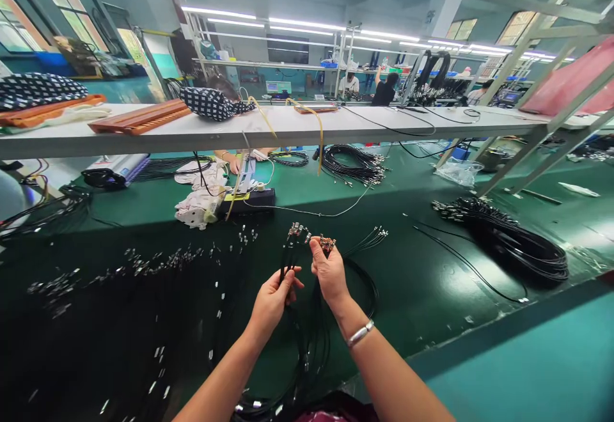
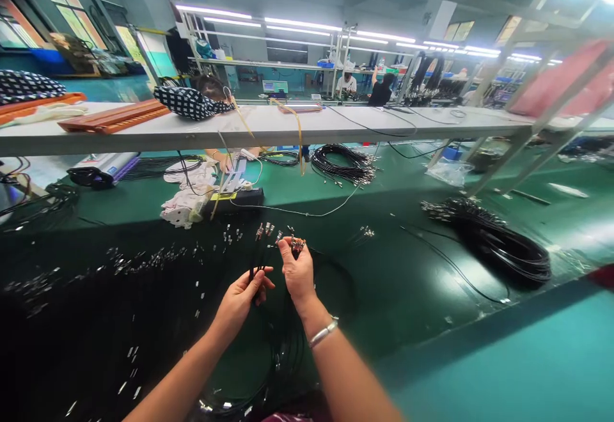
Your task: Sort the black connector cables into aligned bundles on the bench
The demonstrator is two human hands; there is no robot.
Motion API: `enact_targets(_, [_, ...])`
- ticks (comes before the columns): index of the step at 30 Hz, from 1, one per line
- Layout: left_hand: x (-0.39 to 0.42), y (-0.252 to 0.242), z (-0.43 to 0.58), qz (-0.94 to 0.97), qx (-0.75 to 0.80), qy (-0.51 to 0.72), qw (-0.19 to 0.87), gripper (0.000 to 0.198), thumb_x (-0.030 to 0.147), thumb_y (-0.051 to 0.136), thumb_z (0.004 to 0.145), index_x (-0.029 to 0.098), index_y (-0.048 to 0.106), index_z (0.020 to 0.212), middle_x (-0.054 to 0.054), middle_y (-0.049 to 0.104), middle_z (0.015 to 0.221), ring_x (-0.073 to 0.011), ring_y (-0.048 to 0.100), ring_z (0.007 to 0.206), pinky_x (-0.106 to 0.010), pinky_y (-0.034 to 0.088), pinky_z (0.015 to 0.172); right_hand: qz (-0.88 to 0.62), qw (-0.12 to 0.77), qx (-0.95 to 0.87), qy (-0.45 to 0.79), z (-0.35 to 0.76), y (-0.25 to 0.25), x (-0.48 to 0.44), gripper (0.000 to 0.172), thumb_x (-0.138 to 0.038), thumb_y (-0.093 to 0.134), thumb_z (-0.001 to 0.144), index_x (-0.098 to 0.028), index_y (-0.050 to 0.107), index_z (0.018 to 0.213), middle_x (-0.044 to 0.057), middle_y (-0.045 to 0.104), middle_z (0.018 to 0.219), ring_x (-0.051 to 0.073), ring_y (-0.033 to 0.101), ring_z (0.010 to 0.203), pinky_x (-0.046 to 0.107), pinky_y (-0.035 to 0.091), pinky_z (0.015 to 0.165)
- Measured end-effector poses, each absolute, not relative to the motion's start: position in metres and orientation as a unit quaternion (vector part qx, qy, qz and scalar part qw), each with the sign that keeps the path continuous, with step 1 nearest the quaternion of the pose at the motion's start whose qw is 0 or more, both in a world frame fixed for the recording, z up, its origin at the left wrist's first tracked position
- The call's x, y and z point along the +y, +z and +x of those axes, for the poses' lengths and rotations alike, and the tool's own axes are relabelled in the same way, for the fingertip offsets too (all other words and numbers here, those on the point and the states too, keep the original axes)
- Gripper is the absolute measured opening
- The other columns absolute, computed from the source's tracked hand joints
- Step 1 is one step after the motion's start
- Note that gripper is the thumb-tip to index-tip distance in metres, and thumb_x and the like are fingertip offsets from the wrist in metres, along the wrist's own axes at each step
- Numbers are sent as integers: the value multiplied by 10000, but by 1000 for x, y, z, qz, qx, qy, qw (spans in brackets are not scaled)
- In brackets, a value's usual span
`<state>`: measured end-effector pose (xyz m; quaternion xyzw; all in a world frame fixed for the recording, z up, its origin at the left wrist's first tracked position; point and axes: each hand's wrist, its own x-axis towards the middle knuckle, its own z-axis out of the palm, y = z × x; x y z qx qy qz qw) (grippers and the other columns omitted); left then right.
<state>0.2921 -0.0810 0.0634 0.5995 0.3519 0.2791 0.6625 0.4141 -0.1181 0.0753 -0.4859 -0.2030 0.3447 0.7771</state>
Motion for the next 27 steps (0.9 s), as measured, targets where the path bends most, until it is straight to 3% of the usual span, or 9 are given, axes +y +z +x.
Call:
enact_targets(8, [-82,62,292,588,331,257,692,375,444,580,743,134,646,942,-33,621,699,-92,481,527,-205,374,493,-502,770,-205,337,412,73,-116,333,-469,623,733,-145,591,807,-75,340,526,43,251,408,180,214,365])
enact_targets(12, [-82,65,291,540,335,280,719,359,413,633,703,138,662,933,-56,653,787,-143,555,679,-255,462,633,-479,792,-203,317,413,72,-118,313,-463,591,763,-157,578,825,-8,557,711,91,508,602,196,430,549])
enact_targets(14, [-80,62,289,523,337,290,727,349,394,648,696,139,668,934,-64,658,834,-166,572,773,-275,471,715,-439,810,-196,337,413,72,-119,305,-469,561,786,-176,531,862,-4,587,719,129,568,672,258,477,636])
enact_targets(16, [-77,58,287,521,334,301,725,324,375,641,711,131,667,922,-70,655,846,-173,576,819,-279,463,761,-419,815,-192,351,414,73,-119,300,-477,534,804,-192,496,888,-42,541,619,117,553,567,259,480,578])
enact_targets(18, [-73,55,285,520,326,315,724,308,377,613,740,125,651,913,-66,647,798,-168,585,797,-281,463,765,-422,818,-186,343,417,75,-120,288,-470,536,807,-196,491,886,-78,449,550,71,450,444,206,436,477])
enact_targets(20, [-66,54,284,505,328,336,724,305,391,597,752,125,620,901,-39,618,675,-149,587,666,-287,482,694,-425,823,-170,336,422,78,-122,289,-463,550,798,-187,501,869,-93,366,525,41,322,394,153,344,393])
enact_targets(22, [-53,55,282,481,347,367,717,281,388,596,752,132,589,869,12,541,538,-106,514,472,-250,463,527,-427,824,-155,339,431,80,-128,308,-467,561,788,-170,518,858,-94,313,521,31,233,389,131,244,349])
enact_targets(24, [-31,57,280,455,376,400,701,223,355,577,769,142,564,833,60,443,461,-62,381,348,-194,358,381,-440,820,-151,333,442,80,-141,316,-450,594,768,-147,541,843,-92,283,523,29,204,397,132,188,343])
enact_targets(27, [13,59,270,413,418,437,682,184,318,492,831,142,536,797,88,340,434,-38,270,311,-161,240,319,-464,818,-142,309,463,75,-173,290,-383,661,730,-126,566,823,-90,268,529,27,210,412,133,189,356])
